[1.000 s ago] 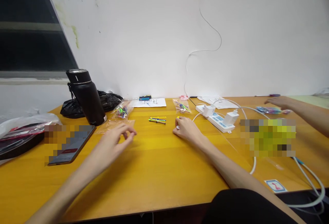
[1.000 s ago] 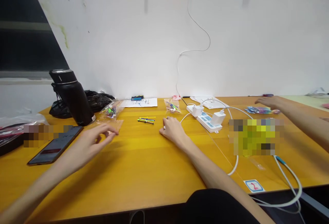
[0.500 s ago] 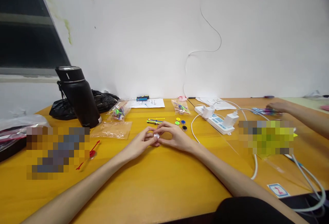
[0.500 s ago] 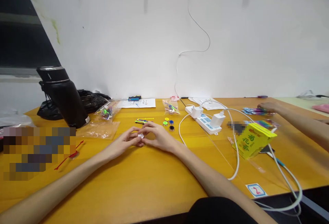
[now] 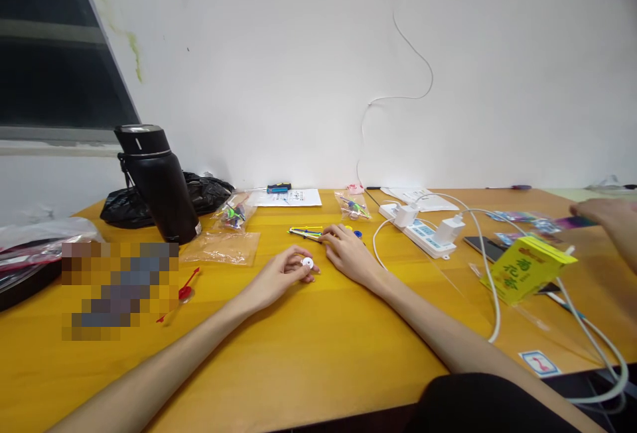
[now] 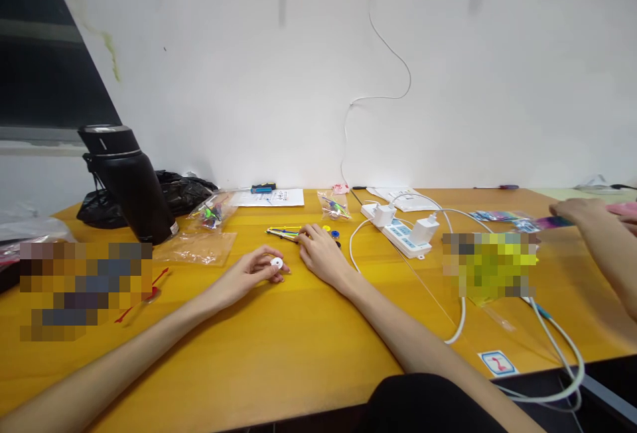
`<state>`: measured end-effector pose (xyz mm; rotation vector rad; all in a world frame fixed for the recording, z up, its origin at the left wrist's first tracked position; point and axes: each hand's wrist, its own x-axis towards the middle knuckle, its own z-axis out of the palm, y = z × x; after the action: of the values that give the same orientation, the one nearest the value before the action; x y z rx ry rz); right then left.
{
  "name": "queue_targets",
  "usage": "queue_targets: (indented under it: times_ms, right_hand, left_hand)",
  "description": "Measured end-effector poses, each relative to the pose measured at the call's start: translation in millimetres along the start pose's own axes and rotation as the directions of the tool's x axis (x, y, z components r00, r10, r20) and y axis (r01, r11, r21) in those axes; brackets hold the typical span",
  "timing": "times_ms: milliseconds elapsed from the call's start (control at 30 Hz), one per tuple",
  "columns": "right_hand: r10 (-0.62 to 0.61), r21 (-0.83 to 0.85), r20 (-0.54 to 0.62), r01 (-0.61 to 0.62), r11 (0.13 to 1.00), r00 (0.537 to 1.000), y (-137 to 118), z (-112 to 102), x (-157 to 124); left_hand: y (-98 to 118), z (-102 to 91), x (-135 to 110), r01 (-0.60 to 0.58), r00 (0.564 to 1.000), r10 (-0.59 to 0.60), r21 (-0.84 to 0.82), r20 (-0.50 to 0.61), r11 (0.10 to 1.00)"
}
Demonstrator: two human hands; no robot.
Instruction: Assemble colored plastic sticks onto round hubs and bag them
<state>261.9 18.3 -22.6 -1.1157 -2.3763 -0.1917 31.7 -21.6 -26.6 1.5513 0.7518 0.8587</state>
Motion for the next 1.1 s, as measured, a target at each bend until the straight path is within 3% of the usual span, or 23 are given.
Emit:
queue_targets:
  times_ms: [400, 667, 767, 900, 1000, 1100]
  right_hand:
    - [0.009, 0.053, 0.045, -0.011, 0.999, 0.999, 2.7, 0.5, 0.6]
    - [0.021, 0.111, 0.002, -0.021, 0.994, 1.000, 1.5, -1.7, 0.7]
    - [0.092, 0.209, -0.087, -0.072, 0.975, 0.992, 0.6, -4.6, 1.6]
    - [0.376, 0.473, -0.216, -0.240, 0.848, 0.901, 0.5, -7.7, 4.8]
    - [0.517, 0.701, -0.117, -0.298, 0.647, 0.848, -1.0, -7.4, 7.7]
    - [0.501, 0.812, 0.025, -0.310, 0.495, 0.865, -6.0, -5.0, 9.6]
  left_hand:
    - [3.3, 0.9, -1.4, 0.004, 1.000, -0.004, 0.013, 0.008, 1.000]
    - [-1.2, 0.4, 0.6, 0.021, 1.000, -0.022, -0.054, -0.016, 0.998]
    - [-1.5, -0.6, 2.7, 0.024, 0.998, -0.031, -0.133, -0.045, 0.991]
    - [1.4, -2.5, 4.8, 0.036, 0.991, -0.066, -0.238, -0.119, 0.971]
    - [4.1, -4.0, 5.1, 0.024, 0.980, -0.073, -0.254, -0.186, 0.967]
    - [6.8, -5.5, 4.1, -0.013, 0.968, -0.050, -0.248, -0.245, 0.969]
